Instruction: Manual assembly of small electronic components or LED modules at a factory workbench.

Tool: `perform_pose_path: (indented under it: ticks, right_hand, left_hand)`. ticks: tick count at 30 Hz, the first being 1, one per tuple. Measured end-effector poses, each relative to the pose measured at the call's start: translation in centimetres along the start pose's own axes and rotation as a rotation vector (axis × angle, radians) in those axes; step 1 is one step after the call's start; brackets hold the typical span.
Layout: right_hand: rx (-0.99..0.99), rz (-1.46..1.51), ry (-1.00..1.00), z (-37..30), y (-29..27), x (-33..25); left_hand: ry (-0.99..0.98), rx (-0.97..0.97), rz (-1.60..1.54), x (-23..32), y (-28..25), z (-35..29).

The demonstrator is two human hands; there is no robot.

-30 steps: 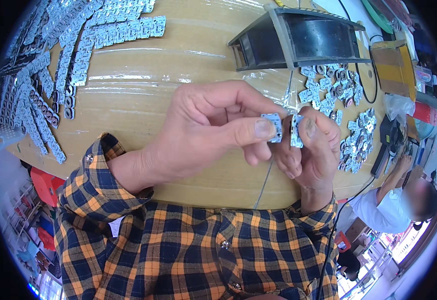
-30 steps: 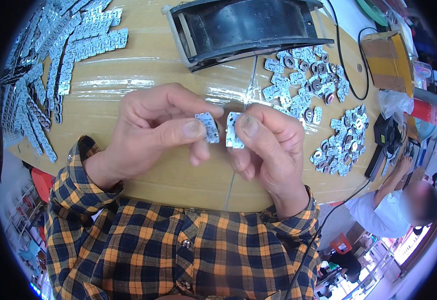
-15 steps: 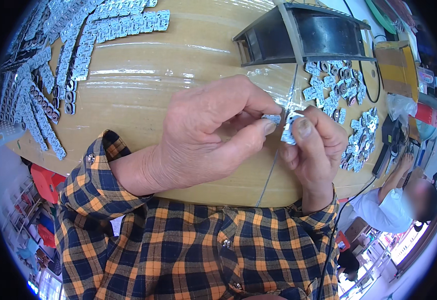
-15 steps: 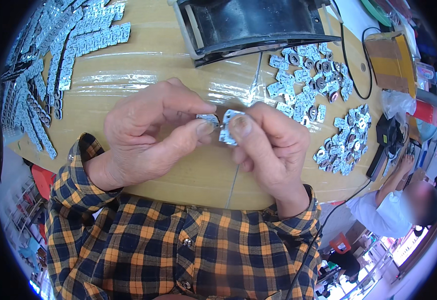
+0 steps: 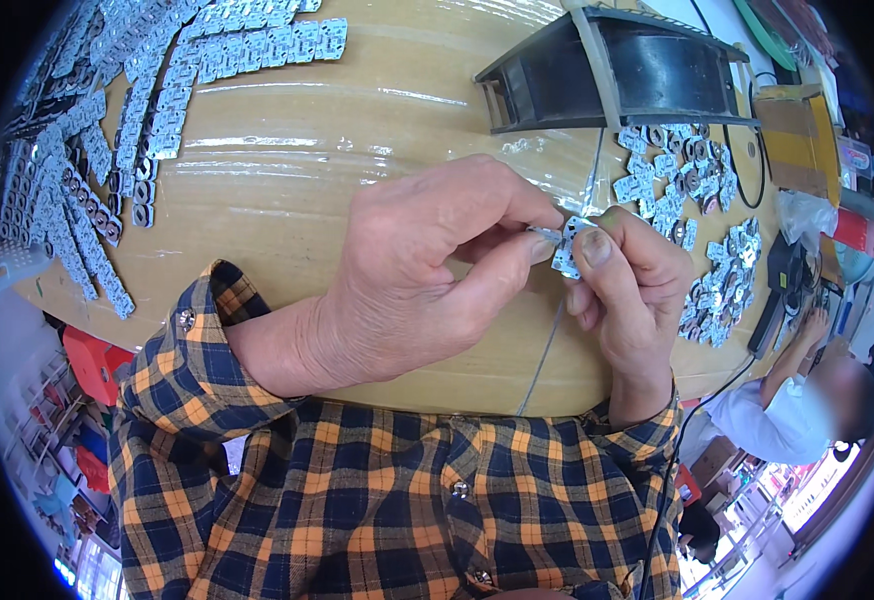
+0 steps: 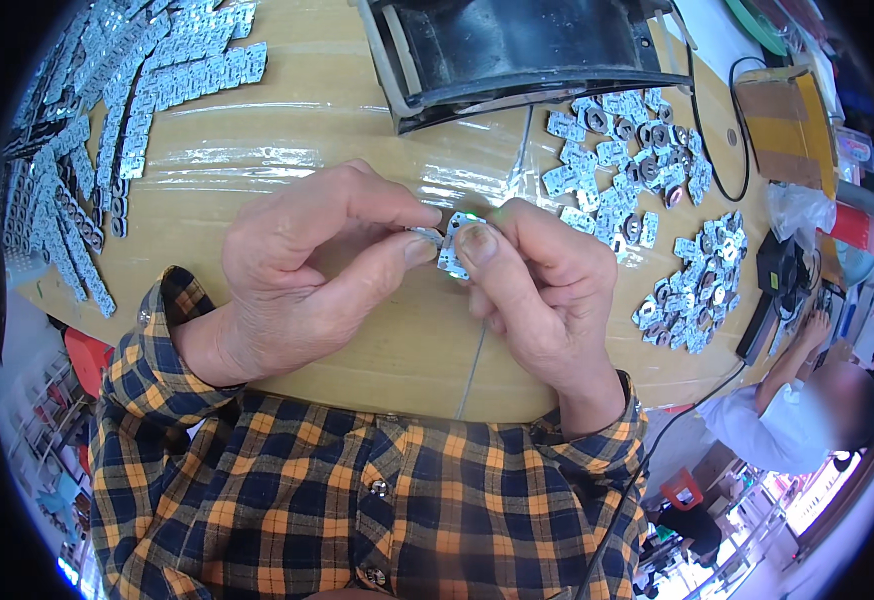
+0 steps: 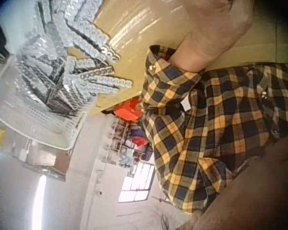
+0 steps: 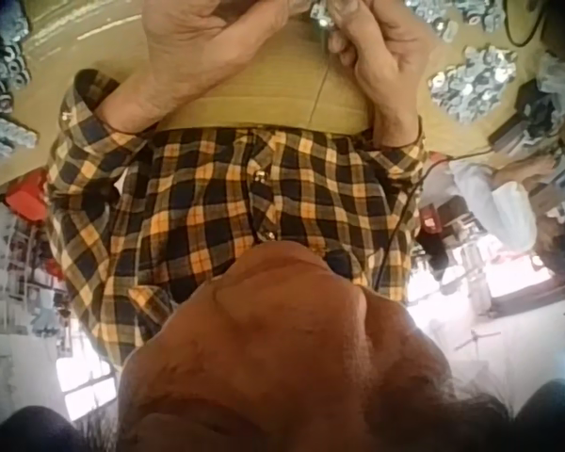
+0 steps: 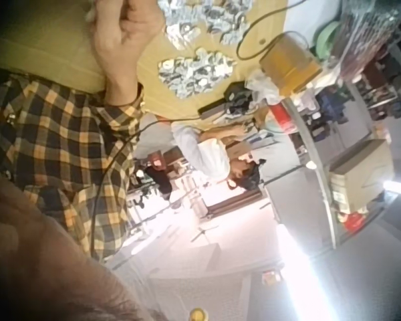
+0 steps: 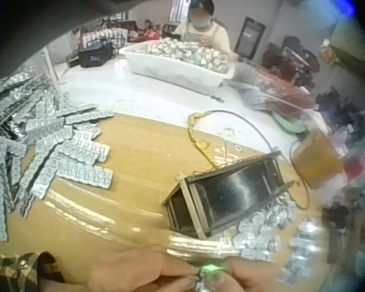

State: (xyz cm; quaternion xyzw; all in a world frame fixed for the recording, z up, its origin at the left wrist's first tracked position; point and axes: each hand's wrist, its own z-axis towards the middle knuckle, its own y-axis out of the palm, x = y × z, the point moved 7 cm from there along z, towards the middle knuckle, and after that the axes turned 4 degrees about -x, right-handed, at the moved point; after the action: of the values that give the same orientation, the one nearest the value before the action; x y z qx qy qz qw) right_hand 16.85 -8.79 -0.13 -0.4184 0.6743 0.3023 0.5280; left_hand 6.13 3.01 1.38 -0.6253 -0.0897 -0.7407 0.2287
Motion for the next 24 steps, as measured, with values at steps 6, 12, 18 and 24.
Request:
perform_pose_path:
  ticks: [6, 12, 18, 24]
  right_hand:
    - [0.018, 0.076, 0.026, 0.0, -0.5, 0.7]
    - [0.049, 0.083, 0.075, -0.1, -0.5, 0.8]
    - [0.142, -0.145, -0.075, 0.0, -1.6, -0.2]
    - [0.335, -0.755, -0.292, -0.1, -3.2, -1.9]
  left_hand:
    - [-0.009, 0.032, -0.047, -0.5, -0.4, 0.3]
    - [0.161, -0.049, 0.105, 0.5, 0.5, 0.2]
    - [0.126, -0.08, 0.037, 0.3, 1.0, 0.5]
    - [-0.206, -0.067, -0.279, -1.4, 1.1, -0.6]
